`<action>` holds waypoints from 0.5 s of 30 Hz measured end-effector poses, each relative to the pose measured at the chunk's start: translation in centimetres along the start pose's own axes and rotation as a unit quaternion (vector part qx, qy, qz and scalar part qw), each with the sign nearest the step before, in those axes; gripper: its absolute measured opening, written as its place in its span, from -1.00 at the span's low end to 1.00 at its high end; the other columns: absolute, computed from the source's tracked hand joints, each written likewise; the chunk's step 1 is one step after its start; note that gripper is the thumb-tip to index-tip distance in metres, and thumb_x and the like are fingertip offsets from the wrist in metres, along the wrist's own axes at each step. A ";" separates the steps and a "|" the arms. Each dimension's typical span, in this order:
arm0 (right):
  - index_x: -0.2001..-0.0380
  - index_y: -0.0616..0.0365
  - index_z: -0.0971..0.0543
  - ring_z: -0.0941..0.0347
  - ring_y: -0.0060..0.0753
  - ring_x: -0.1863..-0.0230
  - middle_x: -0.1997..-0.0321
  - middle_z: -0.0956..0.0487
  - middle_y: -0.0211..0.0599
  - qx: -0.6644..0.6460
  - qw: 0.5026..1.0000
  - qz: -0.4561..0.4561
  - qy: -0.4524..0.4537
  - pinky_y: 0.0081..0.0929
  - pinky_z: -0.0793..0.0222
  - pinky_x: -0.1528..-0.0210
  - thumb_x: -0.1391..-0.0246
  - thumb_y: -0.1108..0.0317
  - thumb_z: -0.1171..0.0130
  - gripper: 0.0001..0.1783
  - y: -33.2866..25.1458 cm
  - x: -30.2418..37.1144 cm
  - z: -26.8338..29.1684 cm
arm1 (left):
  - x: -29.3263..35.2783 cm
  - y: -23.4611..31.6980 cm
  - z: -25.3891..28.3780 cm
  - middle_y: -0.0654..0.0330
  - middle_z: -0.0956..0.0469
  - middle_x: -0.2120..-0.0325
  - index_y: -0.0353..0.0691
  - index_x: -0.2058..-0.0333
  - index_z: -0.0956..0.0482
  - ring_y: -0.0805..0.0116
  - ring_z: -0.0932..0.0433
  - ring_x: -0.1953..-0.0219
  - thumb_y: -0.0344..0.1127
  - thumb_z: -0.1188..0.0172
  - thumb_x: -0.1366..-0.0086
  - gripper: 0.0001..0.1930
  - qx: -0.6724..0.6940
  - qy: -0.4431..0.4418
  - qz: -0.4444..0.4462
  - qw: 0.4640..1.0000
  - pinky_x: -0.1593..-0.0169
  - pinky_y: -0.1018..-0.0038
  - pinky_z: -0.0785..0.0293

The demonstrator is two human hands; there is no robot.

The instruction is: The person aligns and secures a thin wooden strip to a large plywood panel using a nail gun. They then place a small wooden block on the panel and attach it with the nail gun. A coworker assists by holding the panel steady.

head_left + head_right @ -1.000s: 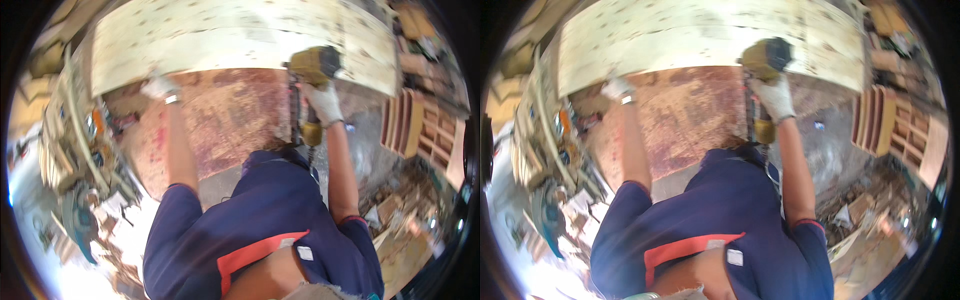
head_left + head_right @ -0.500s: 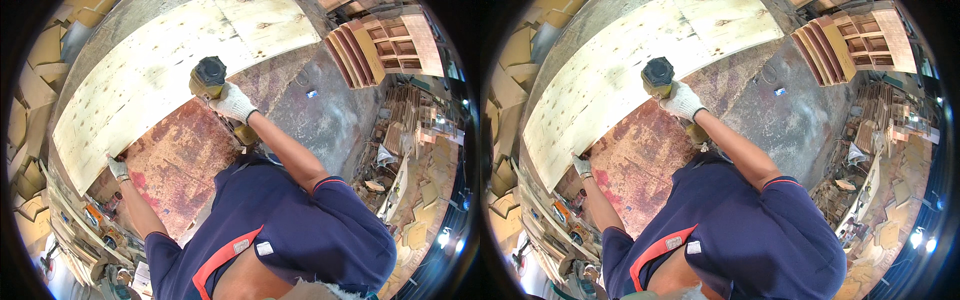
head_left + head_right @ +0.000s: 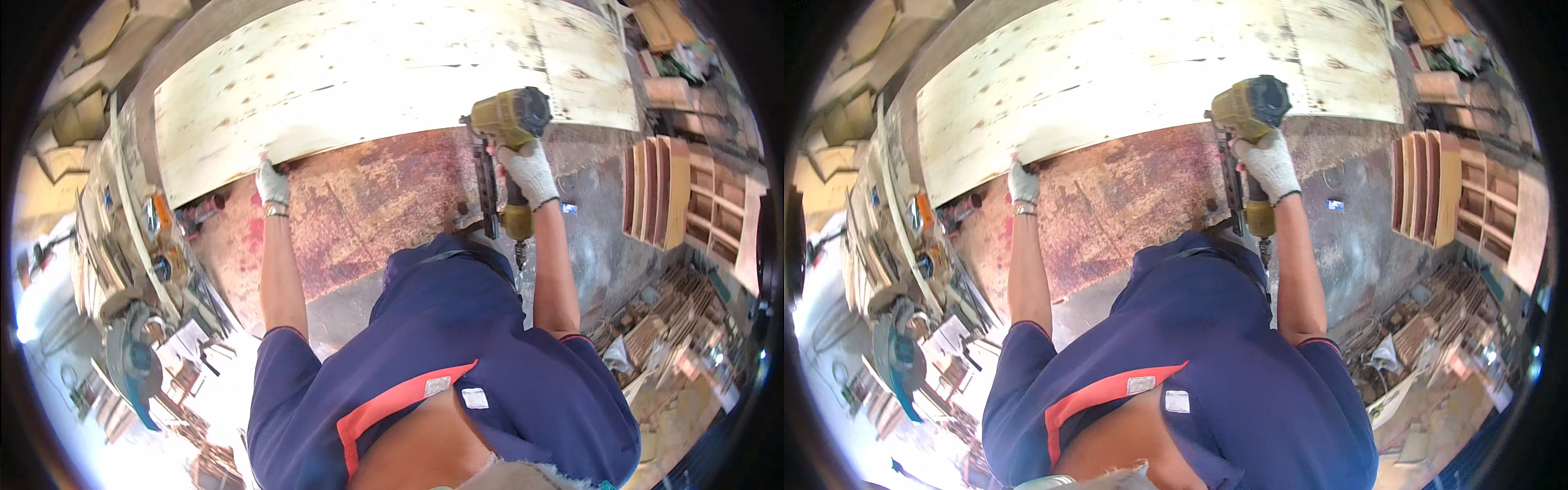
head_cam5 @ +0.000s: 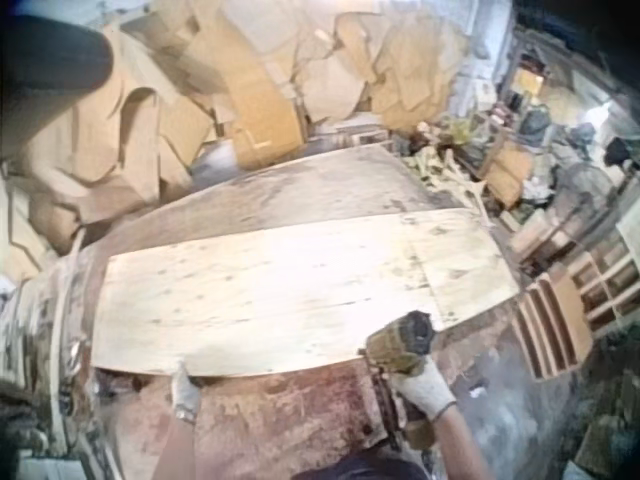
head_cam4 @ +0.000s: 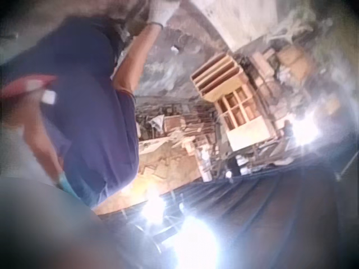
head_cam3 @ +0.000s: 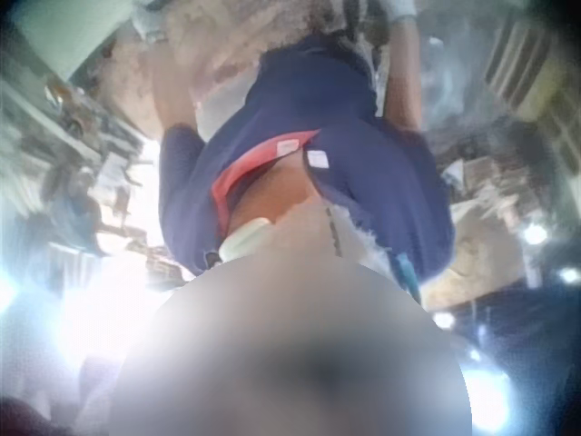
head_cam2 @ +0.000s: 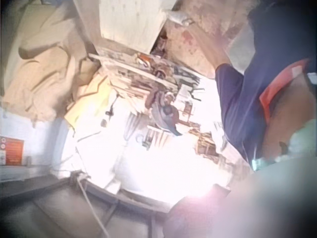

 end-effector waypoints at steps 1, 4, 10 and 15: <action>0.21 0.29 -0.57 -0.42 -0.57 0.68 0.45 -0.62 -0.32 -0.001 1.000 -0.003 -0.010 -0.53 -0.38 0.64 -0.04 0.48 -0.17 -0.78 0.2 -0.1 0.3 | 0.3 -1.1 -0.4 0.30 -0.50 0.42 -0.16 0.18 -0.57 0.48 -0.41 0.43 0.02 -0.01 -0.51 -0.64 0.155 0.019 0.077 0.985 0.37 0.49 -0.41; 0.23 0.28 -0.56 -0.41 -0.57 0.70 0.42 -0.63 -0.30 0.030 0.999 -0.037 -0.012 -0.54 -0.36 0.67 -0.04 0.51 -0.16 -0.81 1.0 -0.4 1.3 | 1.3 -1.4 -0.4 0.29 -0.59 0.29 -0.11 0.08 -0.60 0.46 -0.46 0.40 0.02 -0.11 -0.45 -0.66 0.137 0.087 0.114 0.980 0.34 0.45 -0.46; 0.13 0.27 -0.52 -0.41 -0.53 0.70 0.33 -0.66 -0.23 0.061 0.996 0.001 -0.062 -0.53 -0.34 0.68 -0.07 0.53 -0.16 -0.74 2.0 -1.2 1.0 | 2.2 0.0 -0.7 0.22 -0.59 0.15 -0.22 -0.04 -0.52 0.23 -0.60 0.14 -0.12 -0.16 -0.44 -0.66 0.185 0.040 0.090 0.978 0.08 0.21 -0.61; 0.12 0.29 -0.51 -0.42 -0.52 0.71 0.29 -0.67 -0.19 0.039 0.998 0.014 -0.051 -0.54 -0.33 0.69 -0.08 0.55 -0.17 -0.74 2.4 -0.9 1.2 | 2.0 0.2 -0.6 0.17 -0.56 0.09 -0.23 -0.08 -0.47 0.23 -0.59 0.17 -0.14 -0.20 -0.41 -0.61 0.155 0.016 0.087 0.984 0.13 0.24 -0.65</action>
Point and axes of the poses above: each hand's wrist, its own x-axis away from the middle knuckle, its own z-axis out of the back of the hand, y = z × x, the point moved 9 cm from there along -x, towards the middle knuckle
